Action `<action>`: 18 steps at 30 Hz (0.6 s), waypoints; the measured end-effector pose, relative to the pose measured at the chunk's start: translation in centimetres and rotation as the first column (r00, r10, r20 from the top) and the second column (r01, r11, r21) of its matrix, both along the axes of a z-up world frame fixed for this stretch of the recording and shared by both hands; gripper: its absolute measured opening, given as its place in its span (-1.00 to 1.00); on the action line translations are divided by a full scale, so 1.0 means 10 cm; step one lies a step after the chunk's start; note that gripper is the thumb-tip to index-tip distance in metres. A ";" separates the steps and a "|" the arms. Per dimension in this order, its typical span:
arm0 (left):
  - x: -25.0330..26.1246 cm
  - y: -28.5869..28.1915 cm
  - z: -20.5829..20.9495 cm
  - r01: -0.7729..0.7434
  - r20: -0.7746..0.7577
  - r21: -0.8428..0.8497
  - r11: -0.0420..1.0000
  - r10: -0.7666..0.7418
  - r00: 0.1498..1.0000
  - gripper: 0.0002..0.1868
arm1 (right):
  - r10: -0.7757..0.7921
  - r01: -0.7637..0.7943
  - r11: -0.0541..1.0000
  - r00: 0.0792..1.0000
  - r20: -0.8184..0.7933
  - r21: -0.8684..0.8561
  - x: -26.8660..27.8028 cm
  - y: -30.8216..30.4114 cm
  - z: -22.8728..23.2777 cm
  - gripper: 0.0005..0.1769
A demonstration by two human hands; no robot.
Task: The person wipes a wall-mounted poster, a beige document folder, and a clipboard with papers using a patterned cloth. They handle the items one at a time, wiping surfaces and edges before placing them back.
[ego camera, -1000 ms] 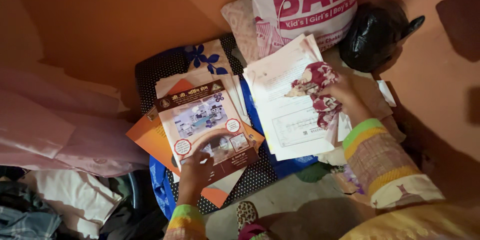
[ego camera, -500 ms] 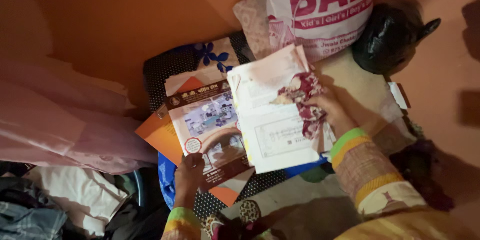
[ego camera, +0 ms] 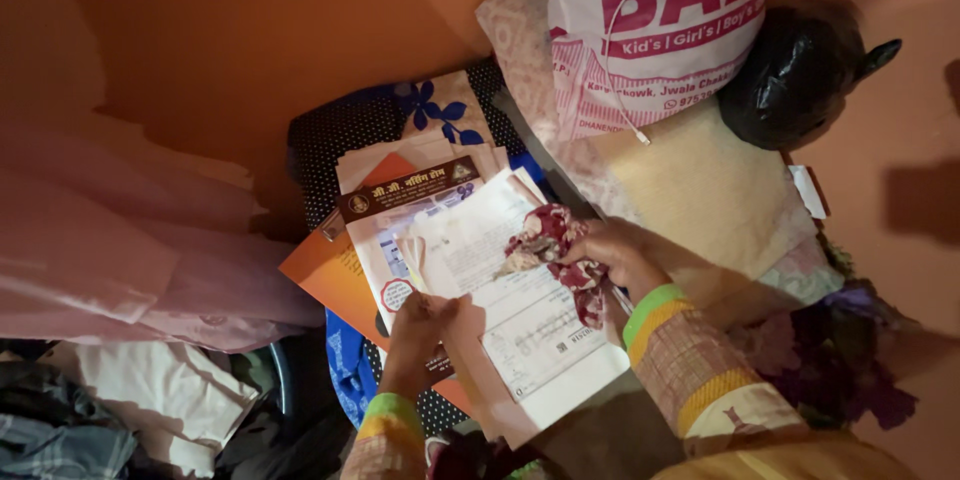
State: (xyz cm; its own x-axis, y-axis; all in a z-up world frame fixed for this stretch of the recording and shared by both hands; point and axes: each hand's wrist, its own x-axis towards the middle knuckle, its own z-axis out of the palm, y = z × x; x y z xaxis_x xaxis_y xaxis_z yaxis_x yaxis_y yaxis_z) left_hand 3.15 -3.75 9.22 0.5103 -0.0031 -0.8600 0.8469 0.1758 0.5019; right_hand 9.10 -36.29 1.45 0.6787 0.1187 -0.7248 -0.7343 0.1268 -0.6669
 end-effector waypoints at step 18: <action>0.04 -0.05 -0.81 0.091 0.163 0.115 0.989 -0.109 0.981 -0.67 | 0.011 -0.047 0.948 0.993 -0.113 -0.314 0.13 -0.02 0.08 -0.38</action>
State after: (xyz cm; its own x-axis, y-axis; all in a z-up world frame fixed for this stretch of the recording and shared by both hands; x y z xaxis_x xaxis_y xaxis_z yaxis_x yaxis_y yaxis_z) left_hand 3.58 -4.21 1.13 0.6494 0.0255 -0.7600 0.7593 0.0328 0.6499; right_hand 10.35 -36.51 2.29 0.5934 -0.1094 -0.7975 -0.8048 -0.0994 -0.5852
